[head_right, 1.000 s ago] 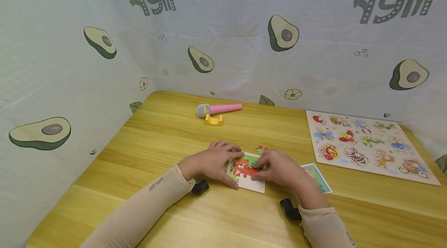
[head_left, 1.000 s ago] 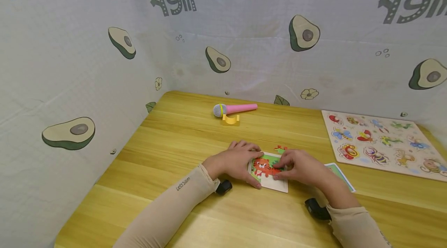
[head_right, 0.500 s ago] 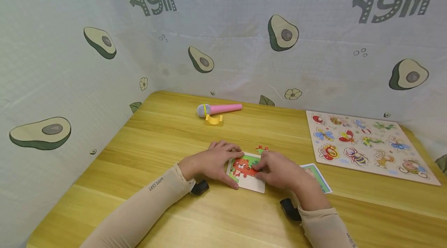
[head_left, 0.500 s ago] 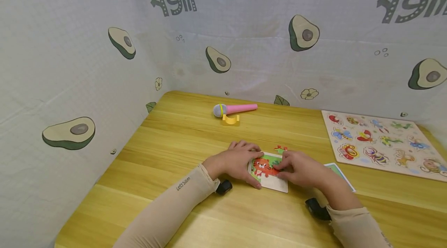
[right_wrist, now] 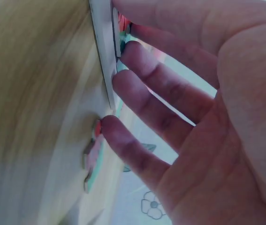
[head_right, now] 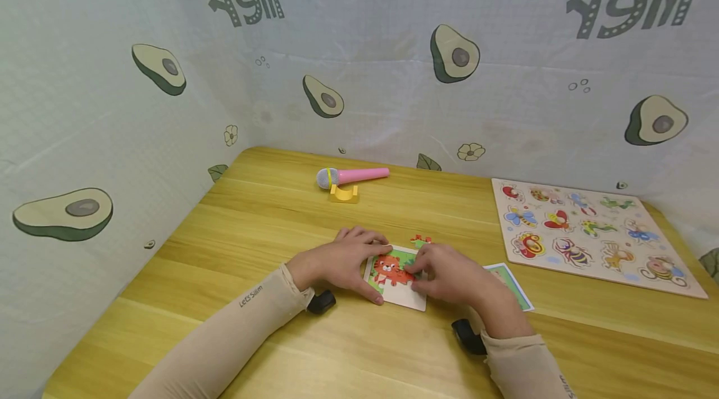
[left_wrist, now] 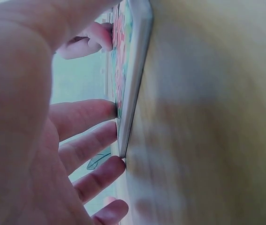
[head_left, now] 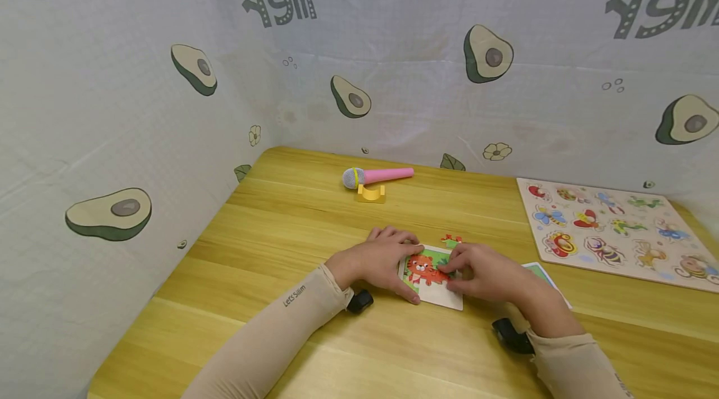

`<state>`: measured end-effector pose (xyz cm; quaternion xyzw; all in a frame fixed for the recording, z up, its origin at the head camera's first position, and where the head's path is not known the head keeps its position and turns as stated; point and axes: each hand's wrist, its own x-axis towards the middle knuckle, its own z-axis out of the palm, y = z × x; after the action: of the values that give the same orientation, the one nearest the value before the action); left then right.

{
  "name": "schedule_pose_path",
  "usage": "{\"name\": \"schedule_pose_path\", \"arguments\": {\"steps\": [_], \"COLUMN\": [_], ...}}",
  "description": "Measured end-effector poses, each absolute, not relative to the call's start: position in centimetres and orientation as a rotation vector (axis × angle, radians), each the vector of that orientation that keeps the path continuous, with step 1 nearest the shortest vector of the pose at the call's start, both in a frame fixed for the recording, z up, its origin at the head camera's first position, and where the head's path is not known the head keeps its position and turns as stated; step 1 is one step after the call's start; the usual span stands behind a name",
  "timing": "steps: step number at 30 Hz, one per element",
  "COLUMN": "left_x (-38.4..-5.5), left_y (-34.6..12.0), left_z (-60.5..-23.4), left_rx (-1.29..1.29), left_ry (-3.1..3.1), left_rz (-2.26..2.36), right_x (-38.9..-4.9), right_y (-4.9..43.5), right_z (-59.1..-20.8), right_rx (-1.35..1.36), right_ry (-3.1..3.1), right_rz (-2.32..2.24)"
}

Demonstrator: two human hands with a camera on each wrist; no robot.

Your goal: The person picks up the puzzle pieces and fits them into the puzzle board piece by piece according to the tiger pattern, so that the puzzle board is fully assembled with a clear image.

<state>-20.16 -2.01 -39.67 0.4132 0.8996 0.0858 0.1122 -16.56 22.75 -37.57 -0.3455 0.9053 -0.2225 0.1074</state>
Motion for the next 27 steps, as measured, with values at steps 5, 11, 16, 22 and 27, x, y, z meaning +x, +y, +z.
{"name": "schedule_pose_path", "arguments": {"steps": [5, 11, 16, 22, 27], "left_x": [-20.14, -20.14, -20.12, -20.1, -20.13], "left_y": [-1.99, -1.99, -1.99, -1.99, -1.99], "left_z": [-39.71, -39.7, -39.69, -39.72, -39.85], "left_rx": [1.213, 1.212, 1.209, 1.213, 1.217], "left_ry": [2.643, 2.637, 2.64, 2.638, 2.641], "left_rz": [0.249, 0.25, 0.249, 0.253, 0.253], "right_x": [-16.44, -16.38, -16.34, -16.33, -16.27], "right_y": [22.7, 22.63, 22.61, 22.5, 22.24], "right_z": [-37.44, -37.35, -37.49, -37.61, -37.55], "right_rx": [-0.96, -0.983, -1.022, -1.039, -1.027], "right_ry": [2.674, 2.682, 2.716, 2.718, 2.72], "right_rz": [-0.644, -0.631, -0.592, -0.564, -0.566]}}
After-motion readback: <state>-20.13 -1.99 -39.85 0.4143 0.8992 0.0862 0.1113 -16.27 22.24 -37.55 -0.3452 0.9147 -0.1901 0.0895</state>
